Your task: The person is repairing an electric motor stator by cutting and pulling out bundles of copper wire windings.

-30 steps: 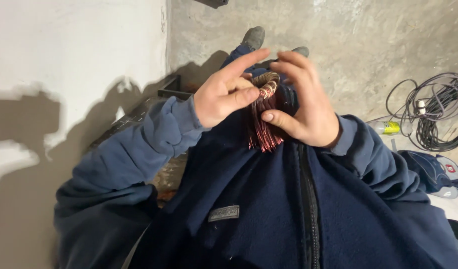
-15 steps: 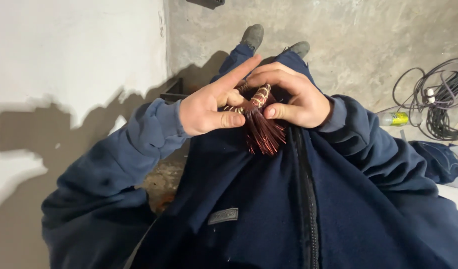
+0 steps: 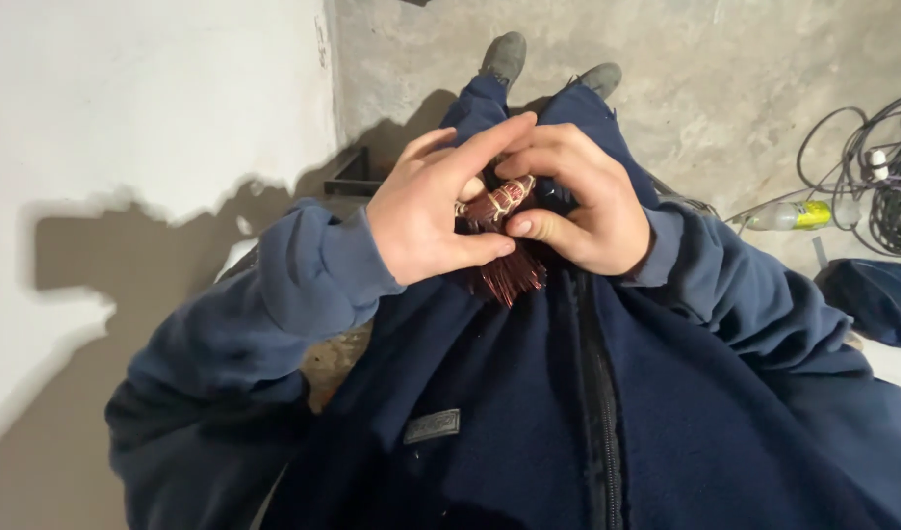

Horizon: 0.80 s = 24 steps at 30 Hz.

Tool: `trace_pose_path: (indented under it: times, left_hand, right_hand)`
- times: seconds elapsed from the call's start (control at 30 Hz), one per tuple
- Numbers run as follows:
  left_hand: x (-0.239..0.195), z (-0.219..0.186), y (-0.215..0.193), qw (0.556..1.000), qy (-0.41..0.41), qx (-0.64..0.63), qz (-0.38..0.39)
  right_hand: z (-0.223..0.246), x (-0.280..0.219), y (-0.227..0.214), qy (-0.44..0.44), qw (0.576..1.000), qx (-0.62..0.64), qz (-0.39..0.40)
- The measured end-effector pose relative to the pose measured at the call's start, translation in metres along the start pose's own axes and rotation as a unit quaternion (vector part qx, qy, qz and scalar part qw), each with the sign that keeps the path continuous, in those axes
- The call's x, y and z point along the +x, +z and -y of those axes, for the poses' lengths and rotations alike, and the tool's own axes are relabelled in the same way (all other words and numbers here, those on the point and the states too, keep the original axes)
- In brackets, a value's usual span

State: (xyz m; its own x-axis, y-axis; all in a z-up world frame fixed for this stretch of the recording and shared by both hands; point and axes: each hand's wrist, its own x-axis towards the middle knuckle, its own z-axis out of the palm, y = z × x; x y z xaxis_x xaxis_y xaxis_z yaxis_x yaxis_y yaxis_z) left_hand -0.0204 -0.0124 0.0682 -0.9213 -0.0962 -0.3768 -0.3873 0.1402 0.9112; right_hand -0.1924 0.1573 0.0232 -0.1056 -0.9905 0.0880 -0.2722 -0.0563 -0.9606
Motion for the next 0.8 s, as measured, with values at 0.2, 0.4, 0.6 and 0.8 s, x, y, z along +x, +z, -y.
trace_pose_path:
  times: [0.2,0.4,0.6,0.8]
  left_hand:
    - [-0.024,0.005,0.016,0.97,0.175,0.128,-0.11]
    - [-0.015,0.027,0.044,0.939,0.303,-0.061,-0.152]
    - [-0.011,0.019,0.051,0.902,0.335,0.158,-0.222]
    - [-0.016,0.027,0.051,0.871,0.366,0.236,-0.227]
  right_hand:
    - [-0.002,-0.027,-0.003,-0.116,0.986,-0.082,-0.086]
    - [0.007,-0.043,-0.026,-0.421,0.87,-0.225,-0.122]
    - [0.023,-0.004,-0.019,-0.579,0.759,-0.239,-0.178]
    - [0.02,-0.011,-0.014,-0.595,0.719,-0.288,-0.214]
